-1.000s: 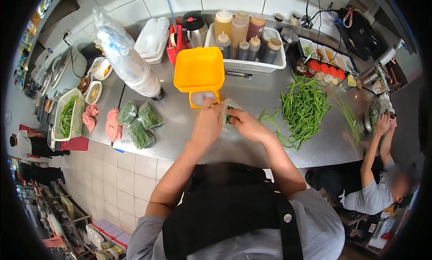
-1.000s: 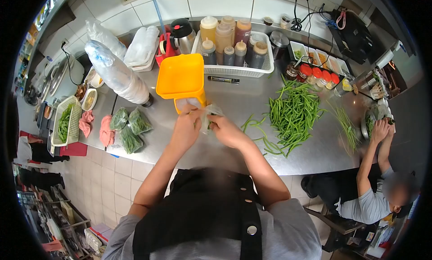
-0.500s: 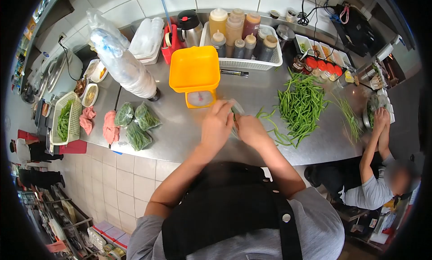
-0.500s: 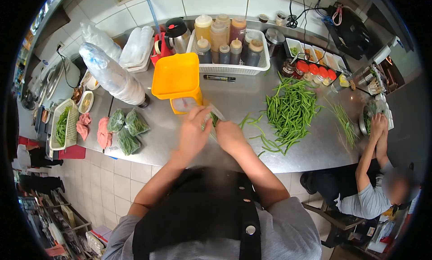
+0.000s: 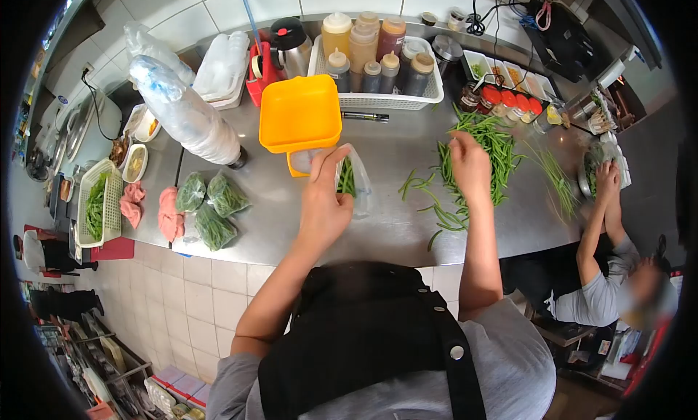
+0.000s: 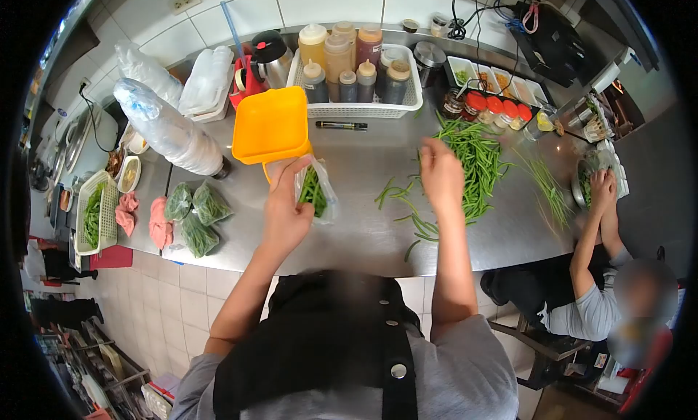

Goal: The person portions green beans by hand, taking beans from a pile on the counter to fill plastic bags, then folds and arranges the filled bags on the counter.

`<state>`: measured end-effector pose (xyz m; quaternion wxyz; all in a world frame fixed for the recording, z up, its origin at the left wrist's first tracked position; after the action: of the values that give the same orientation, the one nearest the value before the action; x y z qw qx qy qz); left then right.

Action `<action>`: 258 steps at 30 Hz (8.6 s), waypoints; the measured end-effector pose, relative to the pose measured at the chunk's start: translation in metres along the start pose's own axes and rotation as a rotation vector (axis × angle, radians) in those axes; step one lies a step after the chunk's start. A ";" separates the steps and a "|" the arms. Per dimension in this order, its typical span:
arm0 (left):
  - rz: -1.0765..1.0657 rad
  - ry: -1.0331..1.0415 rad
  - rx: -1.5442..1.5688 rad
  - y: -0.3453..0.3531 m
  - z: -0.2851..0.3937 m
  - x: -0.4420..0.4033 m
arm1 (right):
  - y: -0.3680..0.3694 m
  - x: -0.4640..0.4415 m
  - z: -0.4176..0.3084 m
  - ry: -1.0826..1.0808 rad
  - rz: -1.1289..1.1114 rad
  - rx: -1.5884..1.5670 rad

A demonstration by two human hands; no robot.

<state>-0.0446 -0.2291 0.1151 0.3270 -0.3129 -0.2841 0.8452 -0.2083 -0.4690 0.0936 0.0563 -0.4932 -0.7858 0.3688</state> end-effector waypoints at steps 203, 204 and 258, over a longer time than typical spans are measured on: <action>-0.171 0.496 -0.232 -0.083 0.010 -0.082 | 0.148 -0.027 -0.194 0.495 -0.658 -1.431; -0.168 0.497 -0.238 -0.086 0.011 -0.083 | 0.149 -0.027 -0.193 0.490 -0.661 -1.434; -0.298 0.289 -0.328 -0.105 0.002 0.053 | 0.049 0.074 -0.158 -0.754 -0.665 -0.310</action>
<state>-0.0377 -0.1253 0.1702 0.4300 -0.4339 -0.4104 0.6770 -0.1386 -0.3137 0.1565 -0.1902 -0.0526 -0.9110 0.3622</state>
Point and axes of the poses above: each hand's wrist, its own x-axis away from the middle knuckle, its own y-axis out of the palm, z = x × y, the point moved 5 cm from there along -x, towards the middle knuckle, and after that the axes turned 11 degrees about -x, right-handed, at the moved point
